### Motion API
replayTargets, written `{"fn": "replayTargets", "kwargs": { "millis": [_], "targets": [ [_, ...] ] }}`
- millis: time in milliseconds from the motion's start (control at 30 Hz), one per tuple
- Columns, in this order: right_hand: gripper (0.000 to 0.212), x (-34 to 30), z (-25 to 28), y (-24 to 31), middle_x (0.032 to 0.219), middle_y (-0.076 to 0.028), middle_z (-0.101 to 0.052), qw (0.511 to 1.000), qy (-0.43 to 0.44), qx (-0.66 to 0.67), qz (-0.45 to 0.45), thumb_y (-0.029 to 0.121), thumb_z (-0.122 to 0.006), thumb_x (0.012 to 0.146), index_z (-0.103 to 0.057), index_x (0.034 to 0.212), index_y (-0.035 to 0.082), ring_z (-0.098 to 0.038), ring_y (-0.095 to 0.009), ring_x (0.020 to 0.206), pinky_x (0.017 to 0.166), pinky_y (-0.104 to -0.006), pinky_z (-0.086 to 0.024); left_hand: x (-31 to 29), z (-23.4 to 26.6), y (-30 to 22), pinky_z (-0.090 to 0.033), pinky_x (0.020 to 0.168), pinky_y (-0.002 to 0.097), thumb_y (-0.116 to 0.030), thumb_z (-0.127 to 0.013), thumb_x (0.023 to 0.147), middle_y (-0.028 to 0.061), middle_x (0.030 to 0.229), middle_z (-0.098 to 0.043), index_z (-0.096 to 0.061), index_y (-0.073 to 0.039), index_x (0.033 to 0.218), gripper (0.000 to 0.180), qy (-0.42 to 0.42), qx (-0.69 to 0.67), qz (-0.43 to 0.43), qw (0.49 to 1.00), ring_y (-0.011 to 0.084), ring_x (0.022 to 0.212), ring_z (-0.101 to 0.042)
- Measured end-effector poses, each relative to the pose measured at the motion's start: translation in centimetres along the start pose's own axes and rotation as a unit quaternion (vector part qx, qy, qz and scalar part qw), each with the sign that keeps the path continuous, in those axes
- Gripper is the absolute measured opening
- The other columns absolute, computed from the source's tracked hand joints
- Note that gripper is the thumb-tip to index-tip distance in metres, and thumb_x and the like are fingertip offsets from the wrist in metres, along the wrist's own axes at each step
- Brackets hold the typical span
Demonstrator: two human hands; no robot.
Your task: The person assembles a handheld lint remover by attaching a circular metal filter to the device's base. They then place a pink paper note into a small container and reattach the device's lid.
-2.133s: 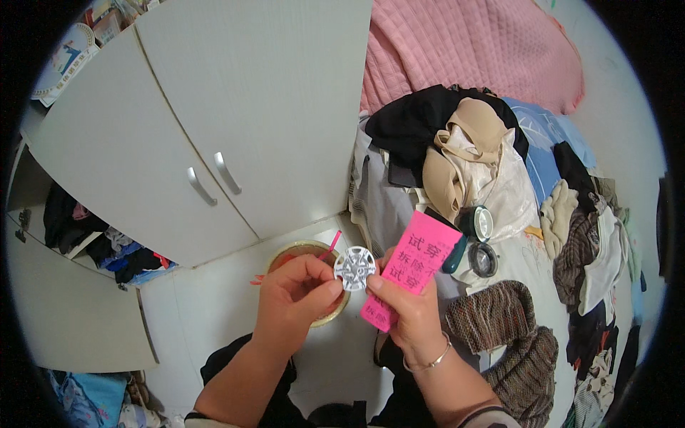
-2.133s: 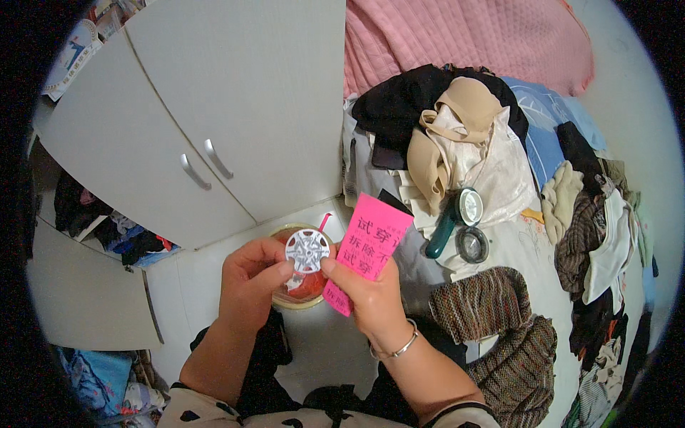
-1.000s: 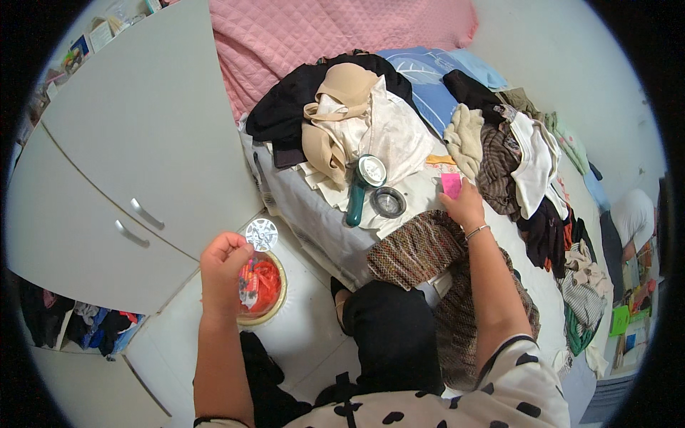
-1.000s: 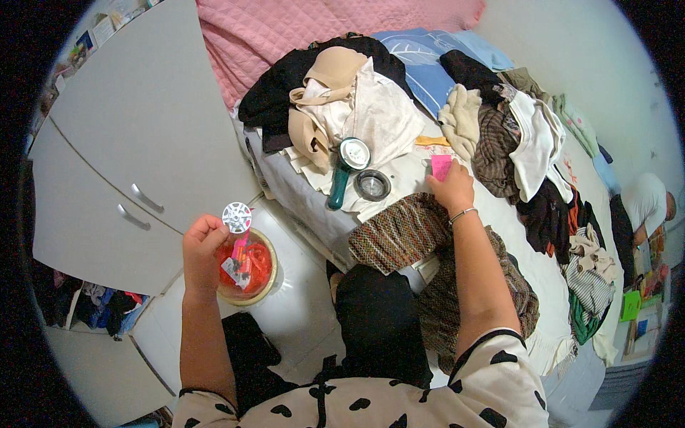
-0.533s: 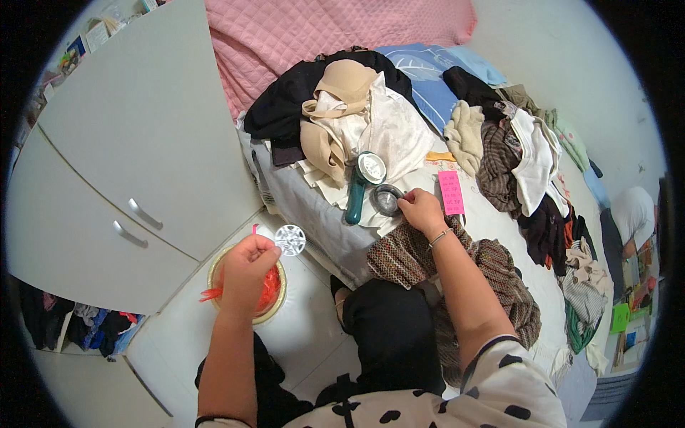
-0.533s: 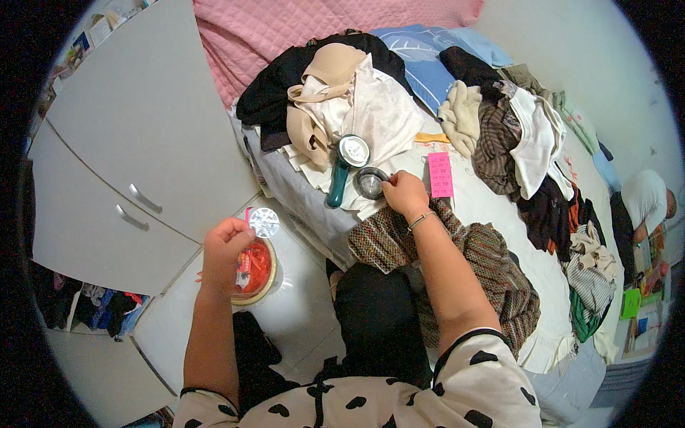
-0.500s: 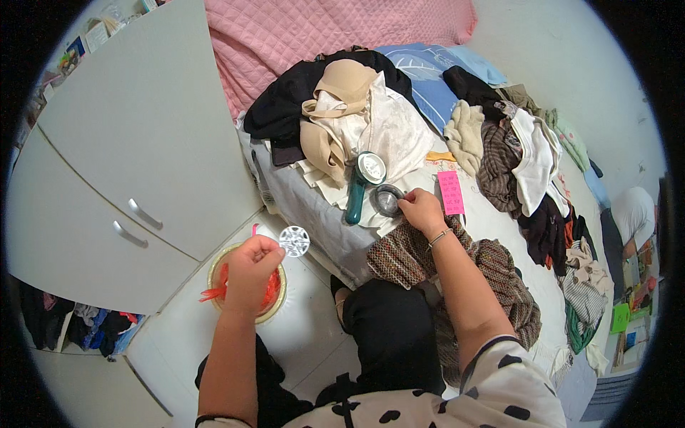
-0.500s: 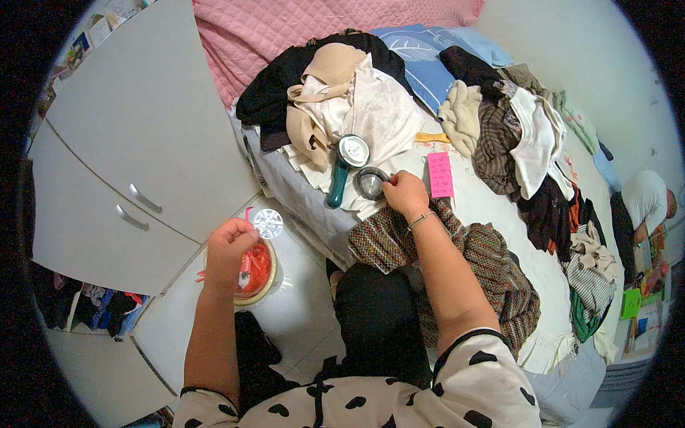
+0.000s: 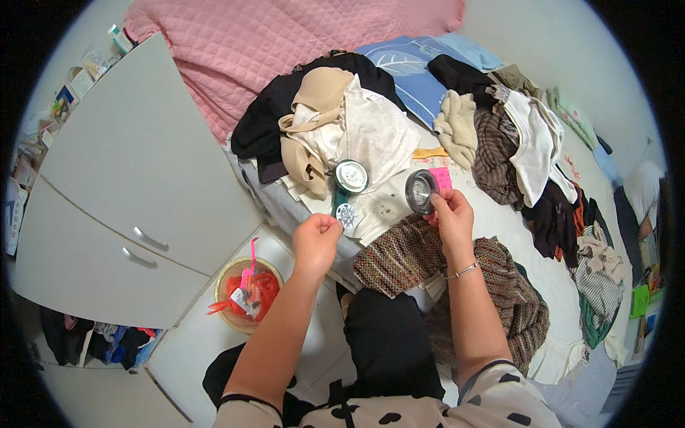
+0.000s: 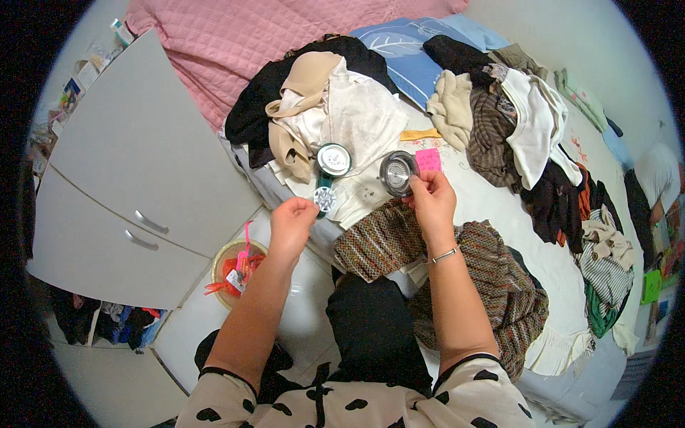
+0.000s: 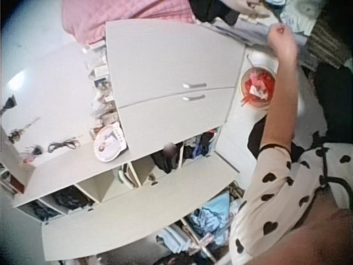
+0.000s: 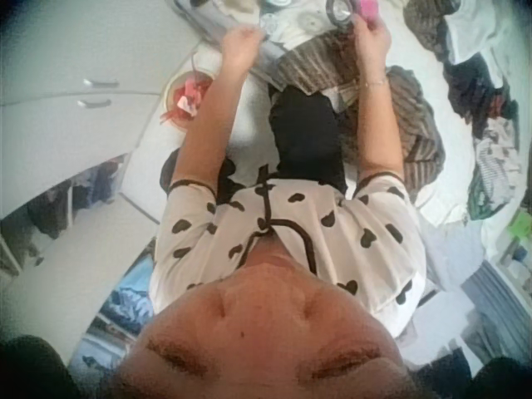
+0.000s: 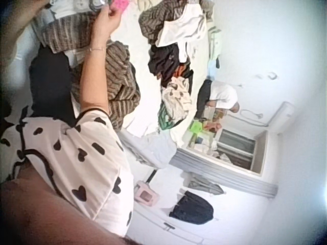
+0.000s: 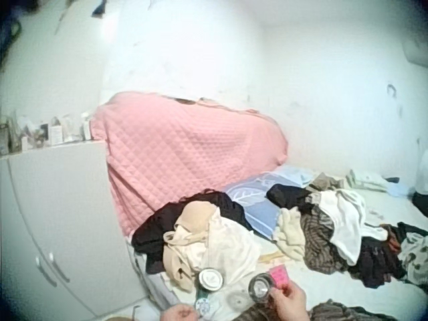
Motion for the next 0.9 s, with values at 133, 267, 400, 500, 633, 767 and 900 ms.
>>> {"fn": "replayTargets", "kwargs": {
  "millis": [133, 267, 400, 500, 633, 767, 900],
  "targets": [
    [0.014, 0.0, 1.6, -0.2, 0.073, -0.001, -0.059, 1.000, -0.002, 0.013, -0.006, 0.014, -0.062, 0.090, -0.057, 0.094, 0.002, -0.054, -0.008, 0.055, 0.051, -0.0202, -0.046, 1.5, -3.0, 0.0, -0.044, 0.055, 0.0244, -0.010, -0.066, 0.080, 0.0034, 0.070, -0.063, -0.063, 0.001, 0.082, 0.011, -0.032, 0.037, 0.040, 0.998, 0.0077, 0.060, -0.055],
    [0.010, -0.5, 2.1, -0.7, 0.071, -0.001, -0.058, 0.998, -0.005, 0.051, -0.024, 0.010, -0.062, 0.089, -0.056, 0.093, 0.002, -0.056, -0.009, 0.054, 0.050, -0.0207, -0.045, 2.1, -4.2, 1.5, -0.046, 0.054, 0.0255, -0.008, -0.063, 0.083, 0.0082, 0.074, -0.066, -0.062, 0.002, 0.090, 0.013, -0.039, 0.059, 0.063, 0.995, 0.0120, 0.056, -0.058],
    [0.009, -1.6, 1.2, -0.4, 0.070, 0.001, -0.056, 0.998, 0.018, 0.062, -0.004, 0.007, -0.062, 0.088, -0.056, 0.092, 0.002, -0.054, -0.008, 0.056, 0.052, -0.0214, -0.048, 0.7, -4.2, 1.5, -0.044, 0.046, 0.0236, -0.006, -0.057, 0.088, 0.0090, 0.080, -0.064, -0.053, 0.002, 0.108, 0.022, -0.028, -0.013, 0.035, 0.999, 0.0120, 0.050, -0.053],
    [0.011, -2.9, 0.4, -0.1, 0.072, -0.001, -0.058, 0.998, 0.051, 0.042, 0.008, 0.006, -0.063, 0.087, -0.055, 0.093, 0.000, -0.055, -0.008, 0.058, 0.053, -0.0231, -0.051, -1.3, -3.3, 0.8, -0.047, 0.052, 0.0237, -0.006, -0.054, 0.090, 0.0101, 0.085, -0.065, -0.051, 0.003, 0.112, 0.024, -0.018, -0.057, 0.000, 0.998, 0.0130, 0.054, -0.055],
    [0.013, -5.3, -1.4, -0.3, 0.073, -0.001, -0.057, 0.996, 0.081, 0.036, 0.022, 0.007, -0.064, 0.087, -0.055, 0.093, -0.001, -0.054, -0.007, 0.060, 0.054, -0.0235, -0.052, -4.1, -1.8, -0.1, -0.048, 0.062, 0.0245, -0.014, -0.054, 0.093, 0.0084, 0.087, -0.064, -0.053, 0.001, 0.108, 0.021, 0.036, -0.145, 0.042, 0.988, 0.0135, 0.066, -0.059],
    [0.016, -8.4, -3.1, -0.9, 0.067, 0.001, -0.056, 0.990, 0.103, -0.062, 0.071, 0.009, -0.070, 0.080, -0.058, 0.086, 0.000, -0.051, -0.005, 0.057, 0.054, -0.0212, -0.044, -8.6, -0.4, -1.4, -0.048, 0.068, 0.0266, -0.021, -0.056, 0.093, 0.0050, 0.087, -0.063, -0.057, -0.005, 0.101, 0.018, 0.076, -0.240, 0.110, 0.962, 0.0131, 0.074, -0.059],
    [0.018, -11.2, -4.3, -0.6, 0.066, -0.002, -0.057, 0.974, 0.166, -0.116, 0.101, 0.010, -0.070, 0.080, -0.058, 0.088, 0.000, -0.053, -0.007, 0.055, 0.053, -0.0239, -0.045, -11.0, 1.4, -1.4, -0.047, 0.067, 0.0253, -0.018, -0.061, 0.090, 0.0020, 0.082, -0.060, -0.058, -0.005, 0.095, 0.014, 0.053, -0.263, 0.128, 0.955, 0.0099, 0.071, -0.056]
  ]
}}
Point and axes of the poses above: each hand's wrist, its own x-axis towards the middle knuckle, its own z-axis out of the back of the hand, y = z × x, the point moved 2 cm from there along x, towards the middle knuckle
